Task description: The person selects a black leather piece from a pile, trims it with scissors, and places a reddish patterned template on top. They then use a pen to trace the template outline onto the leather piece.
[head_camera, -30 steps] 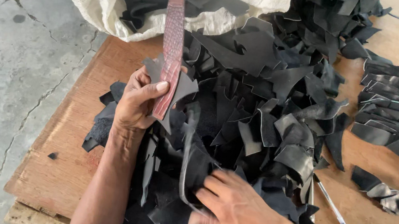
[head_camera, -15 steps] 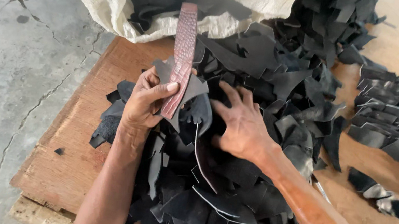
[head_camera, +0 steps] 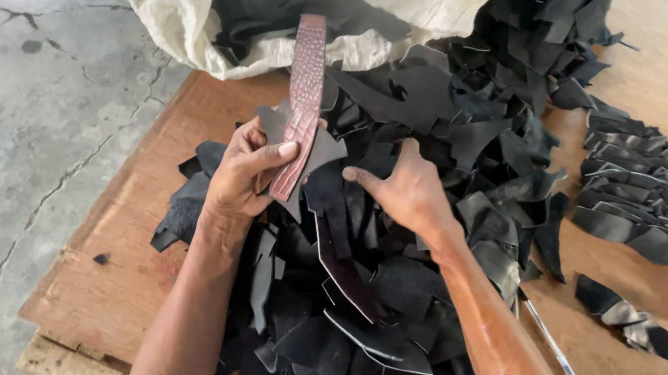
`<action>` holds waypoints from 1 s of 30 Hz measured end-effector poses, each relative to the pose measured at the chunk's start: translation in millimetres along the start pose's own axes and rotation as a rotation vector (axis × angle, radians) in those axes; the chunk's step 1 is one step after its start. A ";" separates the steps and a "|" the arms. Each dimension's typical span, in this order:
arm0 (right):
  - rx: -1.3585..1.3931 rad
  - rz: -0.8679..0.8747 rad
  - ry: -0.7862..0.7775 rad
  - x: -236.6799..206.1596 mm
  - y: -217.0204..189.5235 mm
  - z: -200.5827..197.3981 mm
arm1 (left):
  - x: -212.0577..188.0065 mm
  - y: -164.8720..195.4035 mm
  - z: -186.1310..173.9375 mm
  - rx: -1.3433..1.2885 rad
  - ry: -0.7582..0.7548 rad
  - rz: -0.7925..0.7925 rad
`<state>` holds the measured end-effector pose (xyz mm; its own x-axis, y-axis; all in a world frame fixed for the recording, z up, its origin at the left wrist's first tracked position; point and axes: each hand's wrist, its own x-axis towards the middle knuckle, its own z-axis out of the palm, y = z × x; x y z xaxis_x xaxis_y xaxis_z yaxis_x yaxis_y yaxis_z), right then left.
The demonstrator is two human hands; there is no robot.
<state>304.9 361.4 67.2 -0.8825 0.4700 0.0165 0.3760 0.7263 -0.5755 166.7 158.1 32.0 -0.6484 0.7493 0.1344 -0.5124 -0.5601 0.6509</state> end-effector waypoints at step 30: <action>-0.020 -0.733 -0.019 -96.2 -14.2 -35.8 | 55.8 12.5 -24.3 -0.124 -0.027 0.050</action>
<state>394.6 323.9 103.1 -0.9140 -0.1488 0.3775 -0.3082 0.8598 -0.4072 110.4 184.3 29.5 -0.6600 0.7280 0.1857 -0.5467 -0.6349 0.5460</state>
